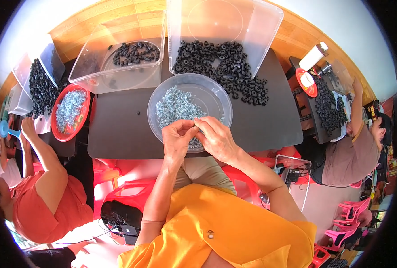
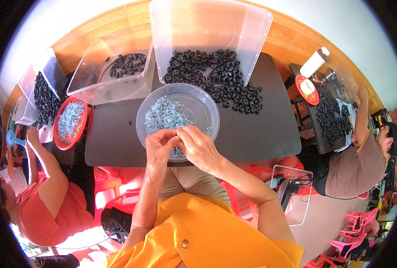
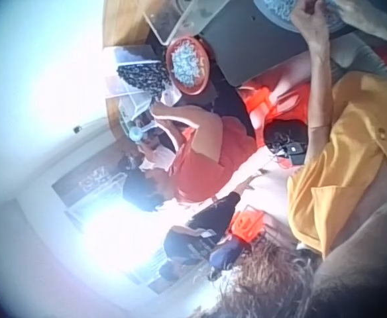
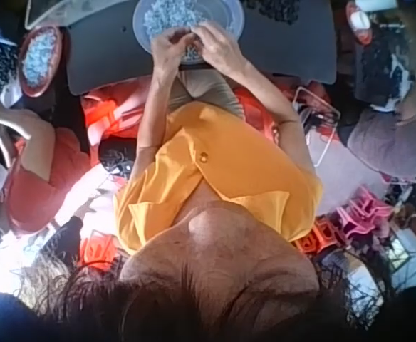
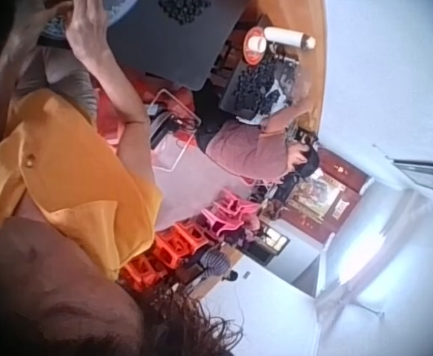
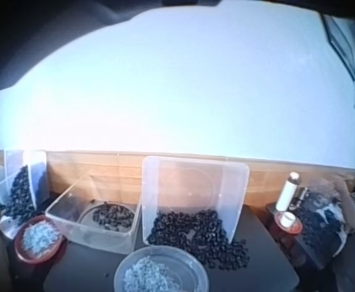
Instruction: Sorting small black rubber components into a tray at a shared workbench.
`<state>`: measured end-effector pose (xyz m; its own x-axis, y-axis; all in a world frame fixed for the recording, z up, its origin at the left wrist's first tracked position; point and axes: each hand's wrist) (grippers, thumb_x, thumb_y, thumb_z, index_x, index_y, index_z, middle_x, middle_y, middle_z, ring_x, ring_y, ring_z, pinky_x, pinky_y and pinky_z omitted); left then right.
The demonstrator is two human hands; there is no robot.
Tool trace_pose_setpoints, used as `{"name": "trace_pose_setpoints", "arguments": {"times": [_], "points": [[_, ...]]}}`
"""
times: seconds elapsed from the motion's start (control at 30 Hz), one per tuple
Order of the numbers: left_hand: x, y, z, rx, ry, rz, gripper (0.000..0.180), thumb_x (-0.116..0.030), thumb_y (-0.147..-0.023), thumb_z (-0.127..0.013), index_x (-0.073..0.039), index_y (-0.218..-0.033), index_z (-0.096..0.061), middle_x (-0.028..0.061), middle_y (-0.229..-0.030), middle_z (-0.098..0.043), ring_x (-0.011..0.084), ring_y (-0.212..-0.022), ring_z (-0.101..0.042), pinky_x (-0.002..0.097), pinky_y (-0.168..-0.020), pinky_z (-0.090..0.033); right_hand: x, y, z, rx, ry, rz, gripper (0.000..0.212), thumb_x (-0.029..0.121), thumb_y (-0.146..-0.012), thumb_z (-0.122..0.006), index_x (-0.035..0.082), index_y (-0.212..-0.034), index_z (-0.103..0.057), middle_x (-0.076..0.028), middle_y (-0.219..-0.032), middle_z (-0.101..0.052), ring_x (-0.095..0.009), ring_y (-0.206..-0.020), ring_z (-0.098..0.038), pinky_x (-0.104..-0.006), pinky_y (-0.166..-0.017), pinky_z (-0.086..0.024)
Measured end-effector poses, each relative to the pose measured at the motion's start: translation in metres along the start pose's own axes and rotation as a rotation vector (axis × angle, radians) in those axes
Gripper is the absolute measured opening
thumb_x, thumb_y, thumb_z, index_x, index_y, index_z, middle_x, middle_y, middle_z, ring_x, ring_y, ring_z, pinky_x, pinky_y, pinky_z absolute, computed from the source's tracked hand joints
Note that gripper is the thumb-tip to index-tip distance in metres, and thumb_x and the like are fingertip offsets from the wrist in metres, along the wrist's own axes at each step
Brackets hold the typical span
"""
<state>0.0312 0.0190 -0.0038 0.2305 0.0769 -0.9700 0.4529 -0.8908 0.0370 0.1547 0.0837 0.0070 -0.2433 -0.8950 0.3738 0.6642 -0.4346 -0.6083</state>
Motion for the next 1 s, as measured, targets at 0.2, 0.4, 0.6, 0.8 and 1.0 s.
{"name": "trace_pose_setpoints", "arguments": {"times": [0.2, 0.4, 0.6, 0.8, 1.0], "points": [[-0.008, -0.01, 0.009, 0.08, -0.022, 0.024, 0.013, 0.002, -0.074, -0.064, 0.004, -0.087, -0.065, 0.0052, -0.076, -0.065, 0.0085, -0.068, -0.06, 0.0212, -0.064, -0.048, 0.002, -0.001, -0.002, -0.03, 0.08, 0.048, 0.048, 0.003, -0.068, -0.07, 0.001, -0.113, -0.054, -0.01, -0.095, -0.056, -0.024, -0.081, -0.059, -0.0318, -0.063, -0.052], [-0.079, -0.073, 0.04, -0.197, -0.456, -0.508, 0.015, 0.002, -0.074, -0.063, 0.001, -0.089, -0.065, 0.0051, -0.086, -0.066, 0.0092, -0.069, -0.058, 0.0243, -0.063, -0.048, -0.004, -0.005, 0.025, -0.183, -0.031, -0.229, 0.061, 0.013, -0.074, -0.07, 0.009, -0.129, -0.044, -0.012, -0.103, -0.056, -0.028, -0.082, -0.06, -0.0342, -0.065, -0.051], [-0.161, -0.17, 0.074, -0.522, -0.896, -0.743, 0.029, -0.015, -0.076, -0.065, -0.001, -0.101, -0.065, 0.0168, -0.089, -0.067, 0.0283, -0.084, -0.066, 0.0342, -0.078, -0.049, -0.034, 0.007, 0.034, -0.242, 0.055, -0.309, 0.025, 0.0, -0.075, -0.066, 0.004, -0.099, -0.063, -0.011, -0.09, -0.06, -0.021, -0.066, -0.061, -0.0295, -0.061, -0.049], [-0.117, -0.114, 0.058, -0.419, -0.947, -0.984, 0.023, -0.005, -0.075, -0.066, -0.001, -0.097, -0.065, 0.0163, -0.101, -0.064, 0.0289, -0.093, -0.062, 0.0357, -0.081, -0.048, -0.066, 0.012, 0.04, -0.294, 0.14, -0.336, 0.011, -0.001, -0.074, -0.064, 0.002, -0.085, -0.064, -0.011, -0.076, -0.062, -0.026, -0.064, -0.06, -0.0318, -0.057, -0.047], [-0.048, -0.034, 0.035, -0.216, -0.566, -0.496, 0.019, 0.003, -0.074, -0.064, -0.001, -0.093, -0.065, 0.0068, -0.084, -0.064, 0.0096, -0.065, -0.056, 0.0232, -0.061, -0.046, -0.138, -0.031, 0.03, -0.217, 0.329, -0.33, 0.011, 0.005, -0.076, -0.064, 0.006, -0.086, -0.066, -0.008, -0.075, -0.058, -0.025, -0.07, -0.058, -0.0362, -0.064, -0.047]]}}
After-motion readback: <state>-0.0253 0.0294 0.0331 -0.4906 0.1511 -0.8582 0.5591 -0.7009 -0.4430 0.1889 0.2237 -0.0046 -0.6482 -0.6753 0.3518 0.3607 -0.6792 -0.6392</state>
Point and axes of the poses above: each hand's wrist, its own y-axis away from the middle knuckle, its own z-axis out of the back of the hand, x = y × z
